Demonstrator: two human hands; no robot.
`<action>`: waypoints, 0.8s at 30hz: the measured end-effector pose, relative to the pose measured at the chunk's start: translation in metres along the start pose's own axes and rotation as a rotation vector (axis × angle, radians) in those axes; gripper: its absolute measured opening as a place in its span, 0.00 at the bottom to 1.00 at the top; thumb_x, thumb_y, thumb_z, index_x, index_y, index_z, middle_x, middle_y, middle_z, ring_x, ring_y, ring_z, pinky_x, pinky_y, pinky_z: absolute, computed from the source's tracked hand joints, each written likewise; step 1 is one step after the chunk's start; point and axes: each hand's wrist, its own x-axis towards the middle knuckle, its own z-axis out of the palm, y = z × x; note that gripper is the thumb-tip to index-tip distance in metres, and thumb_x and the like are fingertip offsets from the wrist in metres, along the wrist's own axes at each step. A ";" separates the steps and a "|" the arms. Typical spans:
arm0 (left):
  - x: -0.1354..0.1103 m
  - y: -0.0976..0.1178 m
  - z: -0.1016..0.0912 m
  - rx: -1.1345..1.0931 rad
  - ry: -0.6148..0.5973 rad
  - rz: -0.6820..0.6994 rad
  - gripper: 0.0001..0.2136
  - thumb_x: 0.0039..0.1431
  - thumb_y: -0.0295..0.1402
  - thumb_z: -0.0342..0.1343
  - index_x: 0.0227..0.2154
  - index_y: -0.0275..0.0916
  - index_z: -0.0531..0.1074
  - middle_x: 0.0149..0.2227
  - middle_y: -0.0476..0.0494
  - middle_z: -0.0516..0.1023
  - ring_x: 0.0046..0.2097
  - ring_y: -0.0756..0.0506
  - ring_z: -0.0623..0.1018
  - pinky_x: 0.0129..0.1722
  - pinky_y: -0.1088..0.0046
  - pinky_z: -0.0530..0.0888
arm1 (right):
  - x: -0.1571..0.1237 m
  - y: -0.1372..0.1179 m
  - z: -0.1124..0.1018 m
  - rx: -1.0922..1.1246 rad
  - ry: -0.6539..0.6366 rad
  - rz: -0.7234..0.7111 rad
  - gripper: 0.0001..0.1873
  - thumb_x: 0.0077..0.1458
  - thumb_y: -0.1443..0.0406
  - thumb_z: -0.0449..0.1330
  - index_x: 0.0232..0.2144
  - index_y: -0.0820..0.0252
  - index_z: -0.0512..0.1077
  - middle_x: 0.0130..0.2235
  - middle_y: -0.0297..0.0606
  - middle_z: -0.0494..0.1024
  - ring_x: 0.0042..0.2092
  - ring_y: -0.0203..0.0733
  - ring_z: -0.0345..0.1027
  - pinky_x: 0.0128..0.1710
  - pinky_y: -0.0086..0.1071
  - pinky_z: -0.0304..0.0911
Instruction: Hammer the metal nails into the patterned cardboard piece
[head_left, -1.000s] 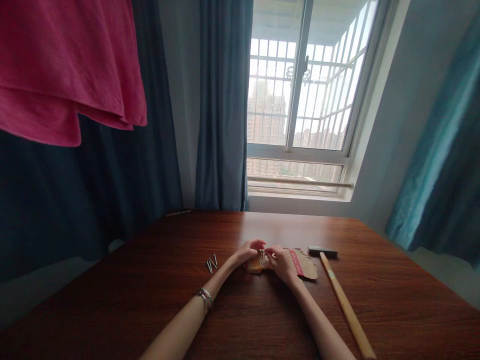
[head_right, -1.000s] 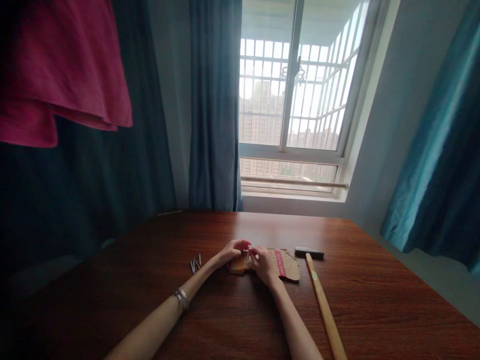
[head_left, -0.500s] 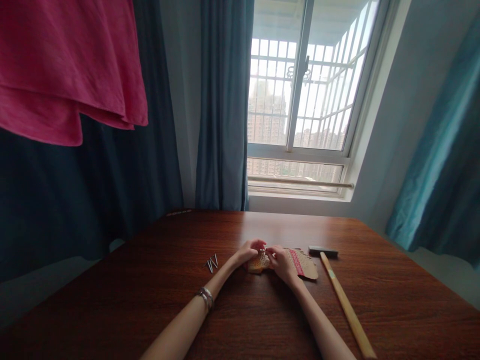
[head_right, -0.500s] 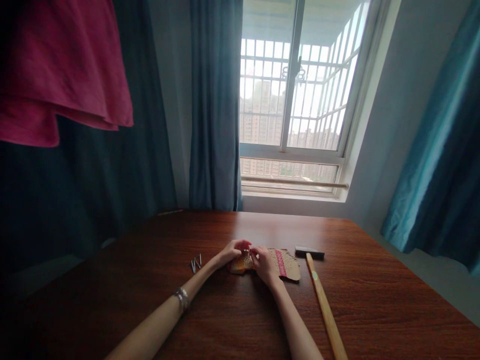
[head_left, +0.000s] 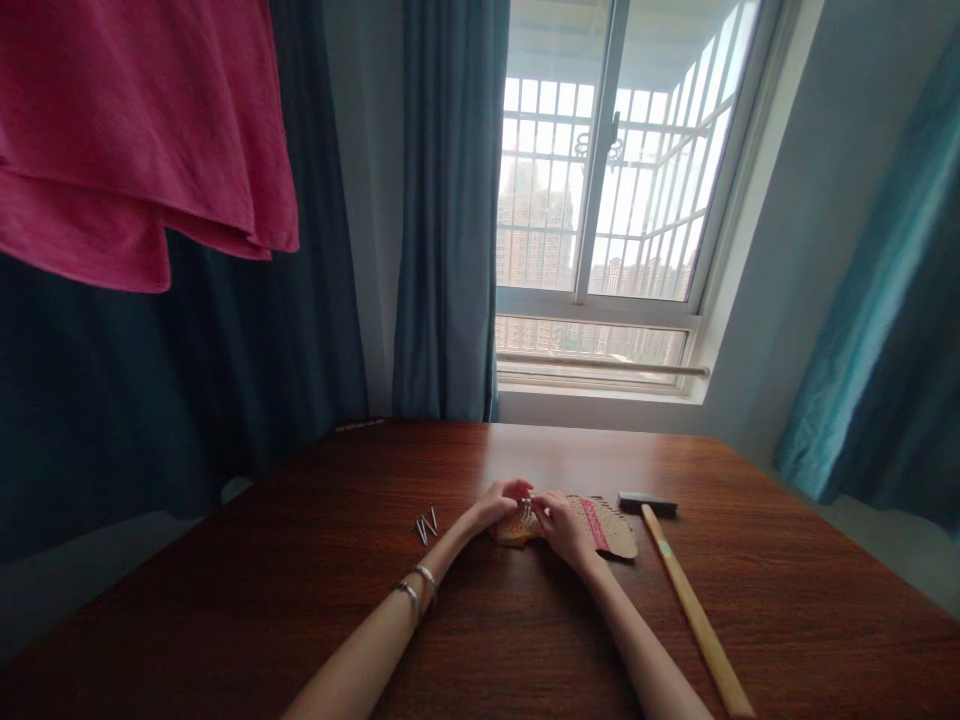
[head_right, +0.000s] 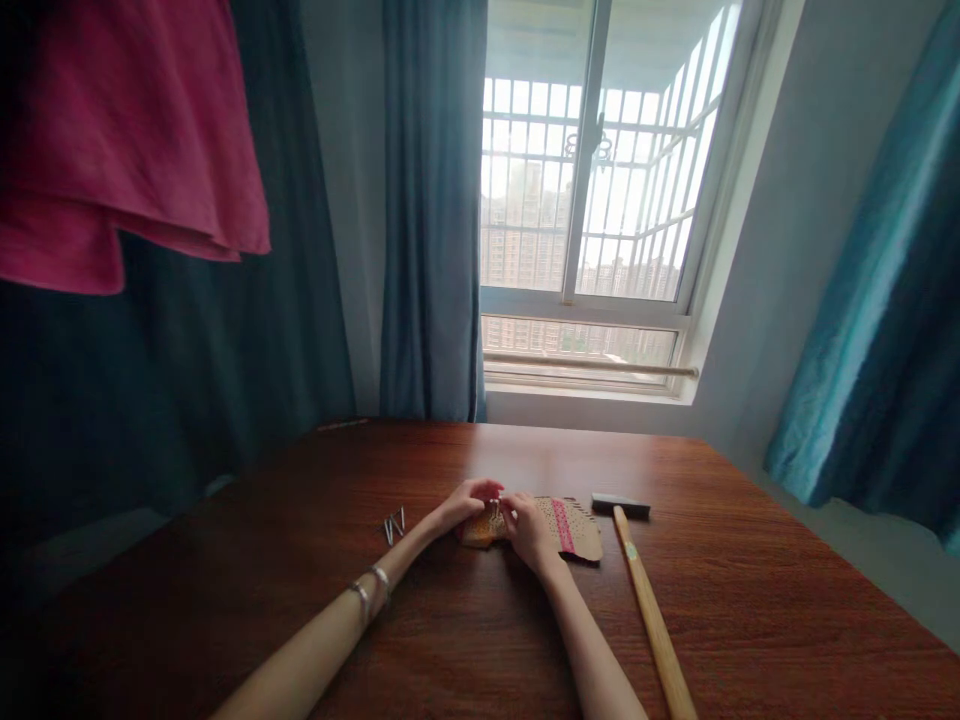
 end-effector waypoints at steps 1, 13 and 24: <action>0.000 0.000 0.000 0.007 0.002 -0.003 0.24 0.31 0.20 0.47 0.38 0.34 0.72 0.35 0.47 0.76 0.39 0.45 0.72 0.42 0.68 0.67 | 0.000 0.000 0.000 -0.003 0.000 0.002 0.11 0.55 0.69 0.52 0.34 0.55 0.75 0.32 0.38 0.74 0.37 0.41 0.64 0.38 0.32 0.59; -0.011 0.029 0.011 0.112 0.038 0.032 0.13 0.45 0.30 0.56 0.36 0.33 0.72 0.34 0.44 0.77 0.38 0.46 0.74 0.40 0.71 0.69 | -0.003 -0.002 -0.001 -0.006 0.006 0.005 0.11 0.56 0.68 0.51 0.33 0.56 0.74 0.34 0.39 0.74 0.38 0.41 0.64 0.39 0.32 0.59; -0.008 0.013 0.015 0.232 0.128 0.053 0.09 0.46 0.33 0.58 0.30 0.32 0.73 0.30 0.44 0.76 0.33 0.48 0.75 0.33 0.75 0.70 | -0.003 -0.002 -0.002 0.010 -0.001 0.026 0.09 0.54 0.68 0.53 0.30 0.57 0.74 0.33 0.38 0.74 0.38 0.41 0.65 0.39 0.32 0.59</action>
